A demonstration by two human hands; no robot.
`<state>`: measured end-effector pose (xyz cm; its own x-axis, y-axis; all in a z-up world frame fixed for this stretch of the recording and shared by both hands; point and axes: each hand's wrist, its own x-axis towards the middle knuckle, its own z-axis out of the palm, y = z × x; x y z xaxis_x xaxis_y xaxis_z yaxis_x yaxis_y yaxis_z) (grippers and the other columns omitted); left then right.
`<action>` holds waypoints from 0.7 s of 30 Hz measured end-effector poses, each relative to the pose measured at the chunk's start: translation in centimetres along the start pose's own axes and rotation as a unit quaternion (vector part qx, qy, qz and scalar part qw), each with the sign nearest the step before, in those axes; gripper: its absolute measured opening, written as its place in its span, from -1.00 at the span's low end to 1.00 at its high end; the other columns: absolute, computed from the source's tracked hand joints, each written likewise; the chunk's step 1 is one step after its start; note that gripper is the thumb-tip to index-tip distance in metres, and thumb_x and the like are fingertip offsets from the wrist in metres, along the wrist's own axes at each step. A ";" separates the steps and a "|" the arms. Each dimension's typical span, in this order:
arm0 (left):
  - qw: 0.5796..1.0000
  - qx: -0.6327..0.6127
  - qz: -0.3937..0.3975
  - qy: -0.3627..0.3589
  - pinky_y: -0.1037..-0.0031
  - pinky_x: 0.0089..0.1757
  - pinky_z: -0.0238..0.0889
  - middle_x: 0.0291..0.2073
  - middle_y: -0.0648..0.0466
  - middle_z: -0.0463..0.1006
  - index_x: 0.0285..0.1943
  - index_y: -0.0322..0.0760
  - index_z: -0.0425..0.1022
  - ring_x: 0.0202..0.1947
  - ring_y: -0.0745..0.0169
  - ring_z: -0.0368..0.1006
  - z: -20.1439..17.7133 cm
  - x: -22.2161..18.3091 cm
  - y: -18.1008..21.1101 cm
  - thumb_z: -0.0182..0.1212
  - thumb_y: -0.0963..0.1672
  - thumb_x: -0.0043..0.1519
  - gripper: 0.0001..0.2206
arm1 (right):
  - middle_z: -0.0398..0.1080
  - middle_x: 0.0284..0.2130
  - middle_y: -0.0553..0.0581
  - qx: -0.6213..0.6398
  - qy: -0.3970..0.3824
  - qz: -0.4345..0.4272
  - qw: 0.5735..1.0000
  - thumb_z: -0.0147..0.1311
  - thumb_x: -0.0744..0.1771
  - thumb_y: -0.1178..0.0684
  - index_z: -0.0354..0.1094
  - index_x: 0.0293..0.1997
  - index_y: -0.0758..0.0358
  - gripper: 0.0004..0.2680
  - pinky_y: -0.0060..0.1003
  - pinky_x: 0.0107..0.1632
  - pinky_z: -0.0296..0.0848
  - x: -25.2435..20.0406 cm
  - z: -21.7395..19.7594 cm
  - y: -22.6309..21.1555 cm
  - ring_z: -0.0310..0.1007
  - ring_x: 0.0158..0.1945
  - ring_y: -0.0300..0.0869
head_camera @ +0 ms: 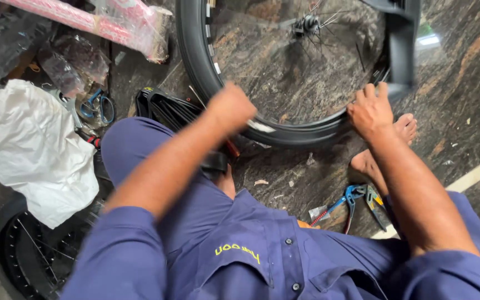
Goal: The person fits an inner tube into a bicycle tire by hand, pushes the tire bead onto the rim, and uses a screwdriver to lever the edge of the tire into place.
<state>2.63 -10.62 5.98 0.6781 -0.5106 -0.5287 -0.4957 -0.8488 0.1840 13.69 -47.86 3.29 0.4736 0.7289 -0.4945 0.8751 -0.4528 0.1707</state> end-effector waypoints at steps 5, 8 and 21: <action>0.902 -0.314 0.040 0.292 0.01 -0.28 0.39 -0.26 -0.09 0.63 -0.18 -0.25 0.64 -0.25 -0.22 0.57 -1.0 3.2 9.5 0.50 -0.02 -0.35 -0.48 | 0.45 -0.29 0.15 0.285 0.100 -0.034 0.953 0.17 0.28 0.02 0.50 -0.11 0.11 -0.85 -0.04 -0.13 0.44 2.1 -2.5 -2.7 0.47 -0.18 0.08; 0.926 -0.322 0.026 0.194 0.05 -0.14 0.39 -0.16 -0.08 0.59 -0.08 -0.18 0.63 -0.13 -0.19 0.52 -3.0 3.8 9.5 0.43 -0.09 -0.10 -0.63 | 0.47 -0.22 0.22 0.446 0.163 0.001 0.880 0.23 0.30 0.04 0.46 -0.05 0.24 -0.81 -0.04 -0.10 0.46 2.6 -2.8 -7.3 0.48 -0.14 0.12; 0.985 0.022 0.132 0.109 0.04 0.27 -0.18 0.14 -0.03 0.40 -0.03 -0.16 0.63 0.27 -0.10 0.18 1.0 -0.1 1.4 0.34 0.26 -0.39 -0.21 | 0.45 -0.19 0.16 0.475 0.231 0.052 0.848 0.17 0.29 0.19 0.47 -0.01 0.16 -0.81 -0.08 -0.07 0.48 2.2 -3.2 -15.7 0.48 -0.08 0.08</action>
<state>1.34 -11.60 5.47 0.6202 -0.7342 -0.2763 -0.6905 -0.6780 0.2520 1.26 -37.55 2.23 0.7242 0.6831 -0.0949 0.4553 -0.5769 -0.6781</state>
